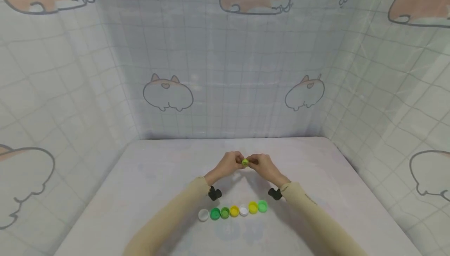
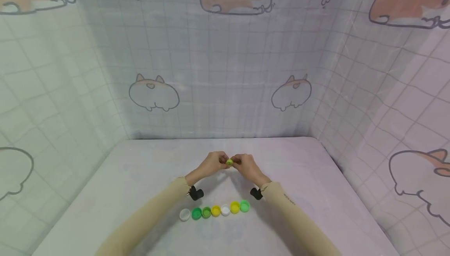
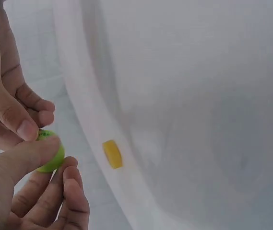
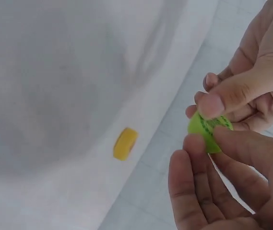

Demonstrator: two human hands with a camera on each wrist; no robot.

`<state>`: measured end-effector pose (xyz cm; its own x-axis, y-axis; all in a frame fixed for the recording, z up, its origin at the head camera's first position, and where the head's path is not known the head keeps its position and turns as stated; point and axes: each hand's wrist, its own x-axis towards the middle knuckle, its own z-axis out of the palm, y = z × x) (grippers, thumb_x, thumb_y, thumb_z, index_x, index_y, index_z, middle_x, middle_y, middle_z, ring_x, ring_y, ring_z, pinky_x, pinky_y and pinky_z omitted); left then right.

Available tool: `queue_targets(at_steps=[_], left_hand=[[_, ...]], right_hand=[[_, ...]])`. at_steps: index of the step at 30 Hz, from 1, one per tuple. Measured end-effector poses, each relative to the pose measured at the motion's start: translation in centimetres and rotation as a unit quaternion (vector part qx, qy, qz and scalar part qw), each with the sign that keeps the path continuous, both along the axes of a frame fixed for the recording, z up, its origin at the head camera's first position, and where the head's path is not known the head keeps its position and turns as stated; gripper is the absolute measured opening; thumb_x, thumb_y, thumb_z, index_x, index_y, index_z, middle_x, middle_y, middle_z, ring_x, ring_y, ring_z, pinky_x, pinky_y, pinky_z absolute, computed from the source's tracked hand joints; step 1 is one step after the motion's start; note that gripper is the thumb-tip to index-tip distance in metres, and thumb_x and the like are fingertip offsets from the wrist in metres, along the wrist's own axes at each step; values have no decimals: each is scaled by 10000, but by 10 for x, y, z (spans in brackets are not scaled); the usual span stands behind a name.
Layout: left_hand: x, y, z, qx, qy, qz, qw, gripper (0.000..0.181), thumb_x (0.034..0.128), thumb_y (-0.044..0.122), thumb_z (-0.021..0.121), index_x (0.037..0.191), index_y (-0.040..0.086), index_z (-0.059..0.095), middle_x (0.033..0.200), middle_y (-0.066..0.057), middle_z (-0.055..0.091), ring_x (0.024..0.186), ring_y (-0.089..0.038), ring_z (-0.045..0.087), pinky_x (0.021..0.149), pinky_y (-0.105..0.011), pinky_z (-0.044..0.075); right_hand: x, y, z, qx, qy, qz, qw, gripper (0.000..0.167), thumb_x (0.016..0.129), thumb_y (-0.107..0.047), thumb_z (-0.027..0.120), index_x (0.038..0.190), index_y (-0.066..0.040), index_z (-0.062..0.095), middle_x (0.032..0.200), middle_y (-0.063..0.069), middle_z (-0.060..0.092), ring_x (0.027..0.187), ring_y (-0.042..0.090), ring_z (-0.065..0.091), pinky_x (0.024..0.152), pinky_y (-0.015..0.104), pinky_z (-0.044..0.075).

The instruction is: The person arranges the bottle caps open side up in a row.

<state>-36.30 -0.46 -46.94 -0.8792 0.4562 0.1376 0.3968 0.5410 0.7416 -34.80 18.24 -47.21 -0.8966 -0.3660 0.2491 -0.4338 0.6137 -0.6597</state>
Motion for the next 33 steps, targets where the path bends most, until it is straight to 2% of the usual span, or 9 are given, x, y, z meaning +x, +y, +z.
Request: queue_targets(at_steps=[2, 5, 8, 12, 15, 18, 24, 28, 33], left_hand=[[2, 0, 3, 96, 35, 20, 9999, 122, 865, 128, 720, 956, 62, 673, 864, -50, 705, 753, -99, 641, 652, -227, 514], [4, -1, 3, 294, -103, 20, 9995, 149, 888, 214, 703, 964, 87, 687, 907, -44, 722, 798, -120, 665, 683, -258, 524], [5, -2, 0, 453, -395, 71, 9982, 225, 897, 268, 689, 1026, 84, 694, 974, -62, 731, 861, -158, 685, 722, -307, 540], [7, -4, -7, 484, -647, 208, 9965, 353, 869, 243, 712, 1143, 27, 667, 1045, -124, 723, 914, -204, 696, 761, -353, 555], [8, -4, -10, 400, -647, 237, 9968, 387, 838, 211, 744, 1159, 9, 669, 1055, -137, 723, 925, -207, 701, 773, -345, 557], [11, -2, -10, 318, -626, 234, 9973, 345, 828, 187, 756, 1125, 24, 693, 1032, -116, 735, 913, -189, 707, 775, -327, 554], [17, 2, -10, 168, -553, 262, 9980, 301, 828, 175, 759, 1086, 29, 705, 988, -94, 745, 865, -153, 706, 730, -285, 546], [22, 6, -10, 156, -532, 241, 9982, 296, 829, 161, 752, 1082, 15, 701, 986, -111, 742, 865, -167, 707, 715, -282, 550], [29, 10, -6, 135, -523, 228, 9983, 309, 840, 140, 734, 1111, -2, 689, 1009, -120, 737, 899, -188, 707, 741, -300, 557]], right_hand=[[2, 2, 2, -92, 146, 14, 9998, 169, 892, -94, 677, 1053, -79, 726, 1036, 71, 732, 869, 172, 706, 730, 263, 561], [4, 5, 2, -203, 322, -15, 9993, 183, 874, -88, 696, 1052, -100, 733, 1045, 57, 732, 862, 171, 705, 725, 273, 562], [5, 7, -1, -236, 270, -41, 9993, 181, 857, -95, 716, 1036, -108, 741, 1028, 49, 738, 844, 156, 700, 717, 266, 560], [6, 8, -8, -90, 151, -3, 9998, 200, 855, -127, 727, 1053, -96, 738, 1035, 55, 737, 824, 131, 689, 693, 222, 548], [8, 8, -10, -2, 159, 34, 9999, 253, 858, -143, 727, 1098, -64, 718, 1064, 70, 730, 834, 141, 682, 684, 215, 542], [10, 7, -10, 67, 160, 21, 9998, 285, 856, -139, 728, 1120, -36, 703, 1080, 88, 722, 845, 157, 667, 676, 228, 536], [13, 8, -8, 315, -43, 52, 9995, 234, 858, -140, 727, 1072, -45, 726, 1110, 105, 704, 813, 138, 633, 649, 214, 512], [16, 11, -7, 434, -48, 179, 9989, 176, 858, -142, 724, 1013, -60, 743, 1096, 106, 704, 778, 117, 605, 627, 212, 489], [19, 16, -6, 460, -10, 235, 9987, 172, 860, -156, 726, 1017, -90, 741, 1085, 71, 705, 775, 99, 593, 622, 209, 484]])
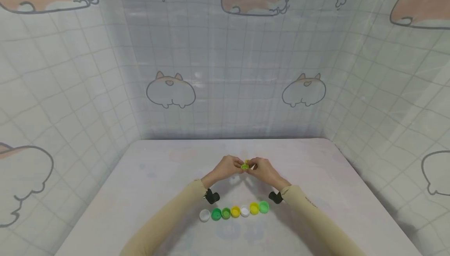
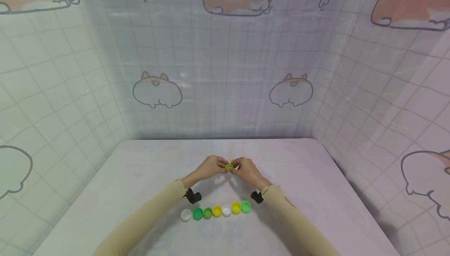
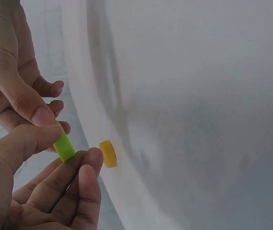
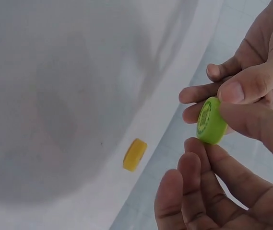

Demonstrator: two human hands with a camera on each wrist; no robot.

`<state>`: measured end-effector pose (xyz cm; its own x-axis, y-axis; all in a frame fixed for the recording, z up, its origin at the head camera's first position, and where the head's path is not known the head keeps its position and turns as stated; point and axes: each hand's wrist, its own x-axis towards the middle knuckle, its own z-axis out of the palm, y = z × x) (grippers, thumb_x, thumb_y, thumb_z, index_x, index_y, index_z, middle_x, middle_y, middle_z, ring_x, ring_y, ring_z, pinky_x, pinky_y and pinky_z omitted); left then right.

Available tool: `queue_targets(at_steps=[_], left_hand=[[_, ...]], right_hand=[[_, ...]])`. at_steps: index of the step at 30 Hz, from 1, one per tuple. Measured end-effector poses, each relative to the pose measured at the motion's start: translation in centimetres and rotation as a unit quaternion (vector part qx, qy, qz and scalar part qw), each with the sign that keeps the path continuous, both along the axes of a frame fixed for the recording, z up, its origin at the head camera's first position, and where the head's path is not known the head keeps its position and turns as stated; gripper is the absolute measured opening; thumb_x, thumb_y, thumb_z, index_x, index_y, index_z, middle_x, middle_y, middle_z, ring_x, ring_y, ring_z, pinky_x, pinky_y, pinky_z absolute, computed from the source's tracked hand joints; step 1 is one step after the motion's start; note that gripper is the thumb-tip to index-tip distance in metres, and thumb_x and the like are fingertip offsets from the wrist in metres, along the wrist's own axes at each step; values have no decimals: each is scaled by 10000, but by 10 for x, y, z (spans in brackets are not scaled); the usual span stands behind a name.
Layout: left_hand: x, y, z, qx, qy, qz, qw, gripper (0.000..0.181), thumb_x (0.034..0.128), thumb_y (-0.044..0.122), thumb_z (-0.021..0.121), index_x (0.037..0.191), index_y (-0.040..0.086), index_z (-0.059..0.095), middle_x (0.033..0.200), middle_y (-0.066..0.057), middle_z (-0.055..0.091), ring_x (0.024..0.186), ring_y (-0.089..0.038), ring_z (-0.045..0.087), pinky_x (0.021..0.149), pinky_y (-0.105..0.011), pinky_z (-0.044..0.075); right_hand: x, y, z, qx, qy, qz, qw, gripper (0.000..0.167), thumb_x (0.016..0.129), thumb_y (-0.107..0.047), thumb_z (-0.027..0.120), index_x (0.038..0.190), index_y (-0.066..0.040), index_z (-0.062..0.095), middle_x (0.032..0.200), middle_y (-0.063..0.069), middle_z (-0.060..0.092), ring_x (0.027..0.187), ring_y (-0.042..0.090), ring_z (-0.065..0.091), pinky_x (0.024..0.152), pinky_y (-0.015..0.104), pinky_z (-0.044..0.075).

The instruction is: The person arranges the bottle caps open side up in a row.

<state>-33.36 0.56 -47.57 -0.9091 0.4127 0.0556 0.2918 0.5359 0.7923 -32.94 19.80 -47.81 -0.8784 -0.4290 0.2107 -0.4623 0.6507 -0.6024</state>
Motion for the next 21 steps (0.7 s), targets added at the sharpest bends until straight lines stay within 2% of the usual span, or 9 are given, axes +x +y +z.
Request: queue_targets(at_steps=[7, 12, 16, 21], left_hand=[[1, 5, 6, 21, 80, -233, 9997, 296, 850, 139, 726, 1110, 2, 687, 1001, -111, 739, 903, -173, 704, 759, -292, 557], [8, 10, 11, -93, 262, -450, 9986, 289, 838, 169, 748, 1088, 33, 697, 978, -88, 737, 856, -135, 689, 708, -244, 545], [18, 21, 15, -515, 687, -487, 9951, 281, 825, 218, 764, 1066, 79, 720, 990, -40, 708, 860, -133, 640, 674, -213, 507], [36, 39, 21, -1321, 1303, -416, 9817, 287, 808, 305, 775, 1031, 128, 741, 948, 26, 673, 856, -96, 598, 761, -257, 435]], right_hand=[[4, 9, 7, -45, -48, 5, 10000, 206, 863, -210, 728, 1053, -128, 728, 1084, 15, 703, 815, 112, 581, 663, 234, 485], [15, 21, 13, 87, 38, 70, 9999, 208, 852, -234, 740, 1041, -149, 725, 1050, -18, 697, 849, 145, 594, 703, 255, 487], [26, 33, 18, 197, 108, 165, 9996, 193, 848, -241, 743, 1023, -163, 723, 1006, -52, 694, 864, 173, 606, 733, 289, 499], [43, 50, 23, 285, 25, 262, 9992, 194, 836, -221, 749, 1019, -164, 716, 976, -75, 688, 893, 194, 616, 772, 306, 502]])
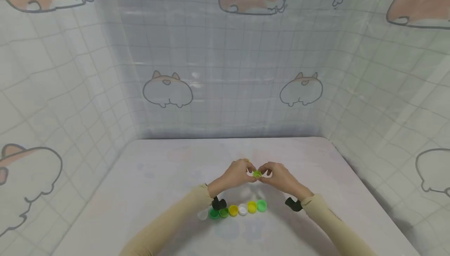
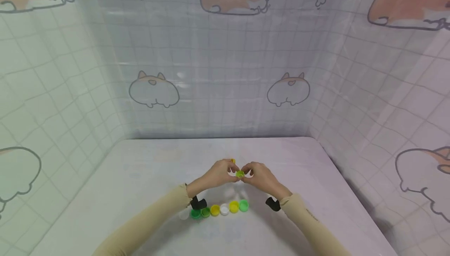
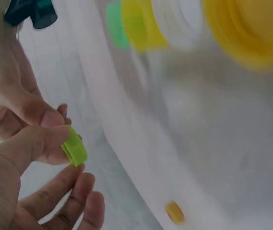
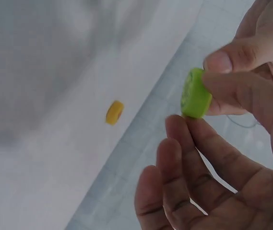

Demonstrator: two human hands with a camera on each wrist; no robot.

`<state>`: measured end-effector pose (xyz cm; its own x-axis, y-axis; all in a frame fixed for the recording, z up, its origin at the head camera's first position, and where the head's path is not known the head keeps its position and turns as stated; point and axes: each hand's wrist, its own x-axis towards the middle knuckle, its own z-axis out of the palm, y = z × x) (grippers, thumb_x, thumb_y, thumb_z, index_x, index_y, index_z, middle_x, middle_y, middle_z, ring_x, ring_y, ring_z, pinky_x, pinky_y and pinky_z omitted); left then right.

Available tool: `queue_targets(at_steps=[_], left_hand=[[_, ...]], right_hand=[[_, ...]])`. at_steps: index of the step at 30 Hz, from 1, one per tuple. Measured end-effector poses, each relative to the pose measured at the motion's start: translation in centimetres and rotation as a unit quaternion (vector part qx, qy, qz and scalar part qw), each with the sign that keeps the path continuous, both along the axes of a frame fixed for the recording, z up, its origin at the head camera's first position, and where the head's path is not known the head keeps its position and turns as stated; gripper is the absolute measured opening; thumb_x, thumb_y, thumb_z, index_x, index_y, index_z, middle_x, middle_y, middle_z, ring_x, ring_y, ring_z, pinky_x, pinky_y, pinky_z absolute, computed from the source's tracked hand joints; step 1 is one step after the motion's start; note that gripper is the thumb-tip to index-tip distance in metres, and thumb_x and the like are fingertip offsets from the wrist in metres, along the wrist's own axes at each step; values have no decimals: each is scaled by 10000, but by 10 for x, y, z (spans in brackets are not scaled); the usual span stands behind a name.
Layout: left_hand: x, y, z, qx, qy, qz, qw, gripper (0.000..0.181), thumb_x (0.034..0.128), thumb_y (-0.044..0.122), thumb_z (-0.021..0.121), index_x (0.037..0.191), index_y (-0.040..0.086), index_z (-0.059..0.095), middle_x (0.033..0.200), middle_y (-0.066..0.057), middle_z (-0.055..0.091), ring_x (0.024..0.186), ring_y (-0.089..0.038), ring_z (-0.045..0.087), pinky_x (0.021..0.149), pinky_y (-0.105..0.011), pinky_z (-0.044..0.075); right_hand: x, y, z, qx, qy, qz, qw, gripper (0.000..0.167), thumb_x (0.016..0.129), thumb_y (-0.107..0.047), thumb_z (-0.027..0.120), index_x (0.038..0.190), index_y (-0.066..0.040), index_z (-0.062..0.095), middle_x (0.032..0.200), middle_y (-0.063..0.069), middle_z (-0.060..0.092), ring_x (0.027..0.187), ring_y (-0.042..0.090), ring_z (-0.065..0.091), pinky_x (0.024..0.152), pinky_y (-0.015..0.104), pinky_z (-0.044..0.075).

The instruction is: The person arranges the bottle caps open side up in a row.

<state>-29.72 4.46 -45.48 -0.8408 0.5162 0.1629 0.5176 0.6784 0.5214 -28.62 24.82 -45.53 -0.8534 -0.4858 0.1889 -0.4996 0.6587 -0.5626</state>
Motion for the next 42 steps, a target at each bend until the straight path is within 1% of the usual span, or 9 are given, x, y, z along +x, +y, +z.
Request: queue_targets(at_steps=[4, 9, 14, 18, 25, 28, 32, 37, 42], left_hand=[[12, 17, 0, -287, 312, 20, 9991, 280, 795, 337, 783, 1000, 150, 743, 907, 66, 675, 834, -60, 585, 793, -316, 380], [22, 37, -7, -516, 633, -55, 9966, 270, 796, 372, 771, 971, 168, 744, 876, 73, 660, 804, -56, 532, 749, -263, 361], [31, 51, -14, -826, 912, -155, 9923, 279, 771, 409, 769, 931, 183, 739, 862, 87, 646, 785, -68, 514, 723, -252, 365], [37, 54, -19, -1014, 917, -118, 9905, 279, 758, 427, 765, 906, 194, 728, 876, 91, 632, 792, -83, 510, 730, -269, 368], [43, 56, -27, -1325, 1050, -156, 9855, 296, 733, 471, 778, 846, 203, 724, 822, 90, 611, 737, -82, 477, 694, -262, 332], [43, 55, -30, -1379, 1079, -175, 9844, 258, 720, 444, 784, 764, 207, 693, 754, 97, 586, 687, -73, 440, 663, -252, 299], [43, 54, -31, -1430, 1000, -230, 9844, 265, 718, 409, 787, 678, 206, 620, 678, 101, 527, 645, -71, 395, 639, -254, 273], [42, 54, -31, -1444, 836, -267, 9856, 273, 717, 393, 792, 650, 209, 601, 662, 103, 516, 643, -74, 396, 640, -262, 282], [41, 53, -33, -1429, 752, -267, 9865, 263, 709, 383, 798, 648, 214, 605, 684, 106, 538, 654, -73, 409, 650, -266, 296]], right_hand=[[8, 15, 3, 218, -44, 97, 9997, 214, 819, -203, 763, 1021, -161, 707, 955, -93, 682, 886, 176, 611, 778, 307, 502], [16, 33, 5, 587, -98, 270, 9979, 196, 812, -173, 766, 994, -151, 697, 943, -89, 682, 869, 189, 613, 757, 290, 499], [23, 45, 6, 800, -341, 548, 9947, 180, 811, -153, 757, 976, -135, 687, 929, -64, 683, 858, 202, 618, 744, 280, 493], [26, 45, 3, 868, -561, 584, 9929, 195, 799, -122, 744, 984, -139, 687, 926, -64, 678, 852, 166, 607, 723, 260, 484], [26, 40, -7, 935, -537, 700, 9917, 223, 749, -68, 753, 957, -137, 717, 887, -61, 697, 798, 97, 605, 669, 233, 463], [27, 37, -10, 980, -512, 773, 9909, 223, 742, -59, 755, 948, -136, 722, 883, -59, 699, 790, 96, 608, 667, 233, 465], [27, 34, -12, 1009, -584, 738, 9904, 215, 745, -52, 754, 938, -142, 721, 884, -60, 698, 785, 103, 603, 669, 244, 472], [26, 33, -15, 1013, -659, 662, 9905, 201, 753, -77, 753, 938, -151, 725, 885, -77, 698, 771, 68, 583, 663, 232, 468], [26, 32, -18, 957, -630, 679, 9911, 190, 753, -72, 754, 934, -125, 728, 879, -63, 699, 754, 43, 570, 657, 229, 470]])
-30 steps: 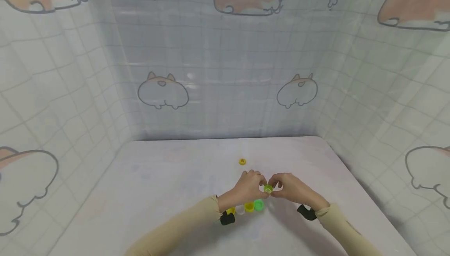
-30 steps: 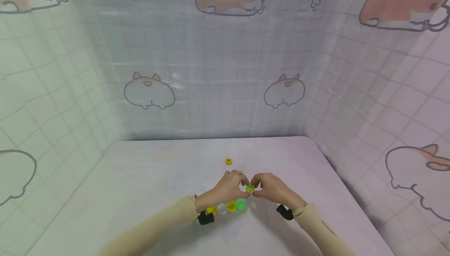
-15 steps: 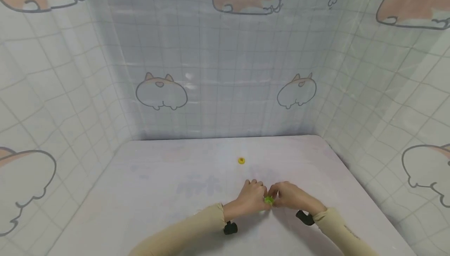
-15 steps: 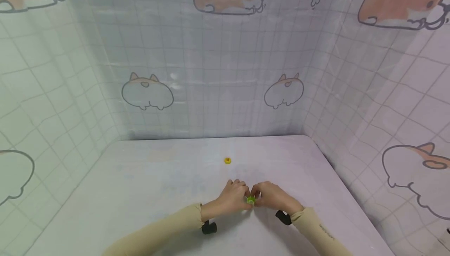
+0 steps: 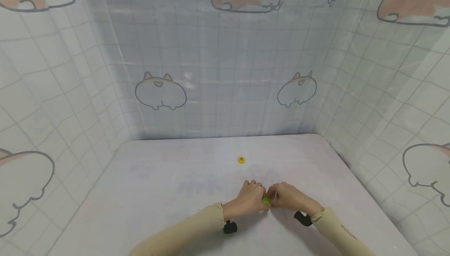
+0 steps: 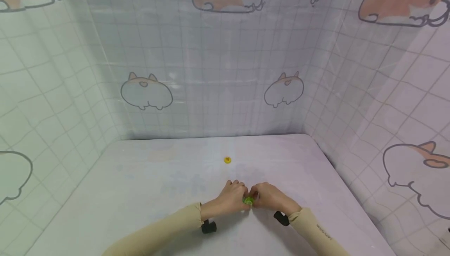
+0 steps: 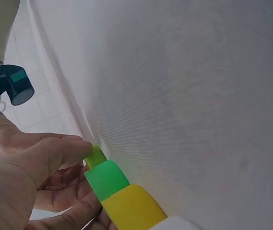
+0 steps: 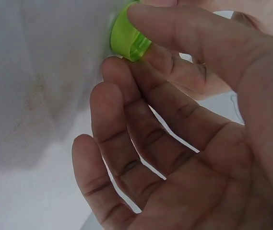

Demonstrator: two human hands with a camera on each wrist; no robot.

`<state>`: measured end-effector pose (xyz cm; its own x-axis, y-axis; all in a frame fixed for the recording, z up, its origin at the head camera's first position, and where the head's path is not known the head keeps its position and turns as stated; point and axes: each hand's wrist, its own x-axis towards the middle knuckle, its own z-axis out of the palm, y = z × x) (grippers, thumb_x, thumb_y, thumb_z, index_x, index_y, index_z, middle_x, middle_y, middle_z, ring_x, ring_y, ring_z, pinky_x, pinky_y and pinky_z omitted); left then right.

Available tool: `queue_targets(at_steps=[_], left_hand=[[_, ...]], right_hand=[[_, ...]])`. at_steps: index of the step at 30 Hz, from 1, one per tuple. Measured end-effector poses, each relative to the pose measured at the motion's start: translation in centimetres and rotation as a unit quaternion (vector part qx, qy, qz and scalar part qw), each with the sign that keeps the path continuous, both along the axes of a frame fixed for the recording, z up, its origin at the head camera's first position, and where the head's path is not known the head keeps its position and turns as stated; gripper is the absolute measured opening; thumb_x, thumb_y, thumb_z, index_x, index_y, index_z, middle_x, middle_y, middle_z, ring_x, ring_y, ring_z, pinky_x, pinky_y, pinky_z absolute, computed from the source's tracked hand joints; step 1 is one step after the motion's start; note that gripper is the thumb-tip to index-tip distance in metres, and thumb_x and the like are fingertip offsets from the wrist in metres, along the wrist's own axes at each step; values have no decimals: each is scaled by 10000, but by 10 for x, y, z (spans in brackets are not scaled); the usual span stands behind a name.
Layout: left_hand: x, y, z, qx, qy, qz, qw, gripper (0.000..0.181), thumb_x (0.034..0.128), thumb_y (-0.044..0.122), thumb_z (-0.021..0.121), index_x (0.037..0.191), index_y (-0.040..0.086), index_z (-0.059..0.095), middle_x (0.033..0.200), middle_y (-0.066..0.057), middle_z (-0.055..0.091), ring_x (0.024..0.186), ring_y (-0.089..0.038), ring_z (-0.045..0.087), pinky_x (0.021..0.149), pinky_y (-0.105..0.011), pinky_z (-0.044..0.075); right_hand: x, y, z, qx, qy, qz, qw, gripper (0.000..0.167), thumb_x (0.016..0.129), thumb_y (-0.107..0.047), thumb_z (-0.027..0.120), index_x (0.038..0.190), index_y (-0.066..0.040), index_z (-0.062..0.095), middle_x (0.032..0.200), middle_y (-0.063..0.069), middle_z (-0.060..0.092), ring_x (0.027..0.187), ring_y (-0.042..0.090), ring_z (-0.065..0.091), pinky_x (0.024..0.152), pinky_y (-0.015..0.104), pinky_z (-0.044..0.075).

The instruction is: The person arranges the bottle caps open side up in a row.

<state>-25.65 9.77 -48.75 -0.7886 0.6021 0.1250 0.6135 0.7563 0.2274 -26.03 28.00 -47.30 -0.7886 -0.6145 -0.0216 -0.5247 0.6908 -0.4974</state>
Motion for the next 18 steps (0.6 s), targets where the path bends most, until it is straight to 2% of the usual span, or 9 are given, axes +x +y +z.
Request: queue_targets(at_steps=[12, 18], left_hand=[[2, -1, 4, 31, -330, 128, 9994, 233, 712, 382, 796, 763, 190, 673, 729, 96, 566, 667, -74, 425, 671, -268, 308], [4, -7, 17, 55, -942, 217, 9953, 472, 742, 492, 787, 1055, 149, 701, 968, 70, 675, 879, -111, 584, 825, -362, 410]], right_hand=[[5, -3, 2, -10, -228, -142, 9996, 253, 737, -26, 714, 985, -74, 715, 936, -1, 707, 810, 86, 607, 674, 240, 484], [5, 1, 11, 144, -232, -102, 9996, 390, 765, -131, 763, 1136, -61, 669, 936, 13, 682, 777, 89, 595, 641, 242, 473]])
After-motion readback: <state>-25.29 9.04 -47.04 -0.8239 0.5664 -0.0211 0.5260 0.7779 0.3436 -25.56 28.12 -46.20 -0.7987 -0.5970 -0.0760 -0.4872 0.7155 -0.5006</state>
